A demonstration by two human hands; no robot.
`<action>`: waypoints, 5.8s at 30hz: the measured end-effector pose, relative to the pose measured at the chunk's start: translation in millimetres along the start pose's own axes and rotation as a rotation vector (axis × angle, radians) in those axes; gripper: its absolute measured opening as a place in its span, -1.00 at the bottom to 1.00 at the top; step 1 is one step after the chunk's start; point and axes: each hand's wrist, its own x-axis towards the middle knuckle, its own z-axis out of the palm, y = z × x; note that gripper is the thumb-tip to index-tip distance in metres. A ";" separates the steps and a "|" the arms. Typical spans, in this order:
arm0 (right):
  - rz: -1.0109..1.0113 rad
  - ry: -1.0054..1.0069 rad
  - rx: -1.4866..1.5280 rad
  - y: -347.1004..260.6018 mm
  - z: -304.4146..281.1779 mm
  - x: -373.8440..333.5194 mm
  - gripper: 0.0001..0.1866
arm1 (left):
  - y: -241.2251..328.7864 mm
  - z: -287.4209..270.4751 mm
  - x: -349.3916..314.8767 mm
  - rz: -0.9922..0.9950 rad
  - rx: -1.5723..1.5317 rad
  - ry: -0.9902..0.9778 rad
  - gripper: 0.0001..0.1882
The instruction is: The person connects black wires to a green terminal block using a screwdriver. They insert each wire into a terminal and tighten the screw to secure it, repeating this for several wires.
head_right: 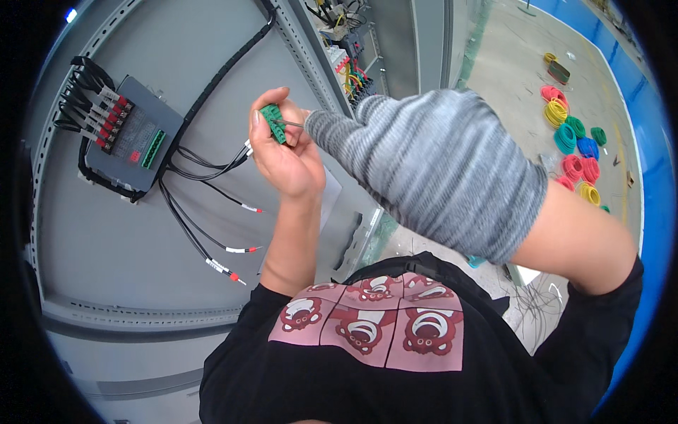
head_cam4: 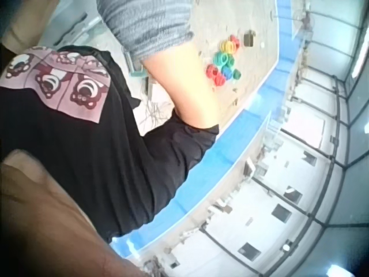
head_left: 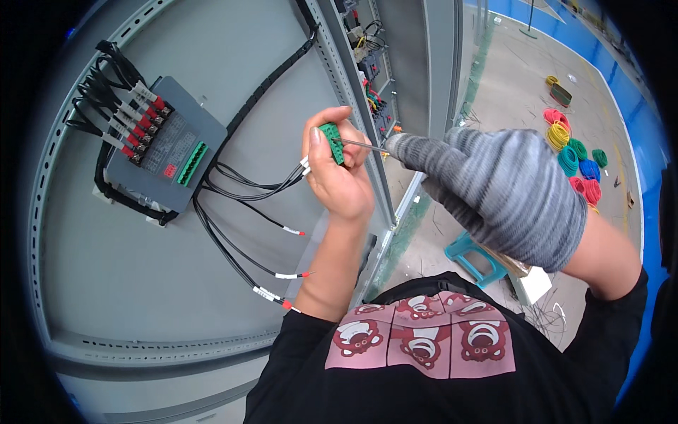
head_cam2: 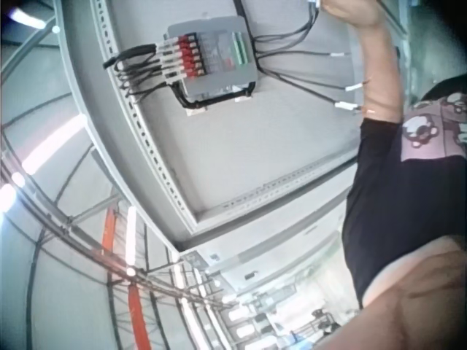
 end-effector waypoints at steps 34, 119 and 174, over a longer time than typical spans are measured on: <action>-0.005 0.027 0.251 10.8 15.0 2.5 -0.59 | -1.4 -14.4 4.2 0.156 0.307 -0.099 -0.58; 0.003 0.413 -0.045 2.5 22.1 -7.6 -0.60 | -0.9 8.8 1.4 0.065 0.165 0.084 -0.50; -0.138 0.446 0.177 27.4 -8.6 13.4 -0.61 | 10.9 8.0 2.4 -0.075 -0.156 -0.039 -0.43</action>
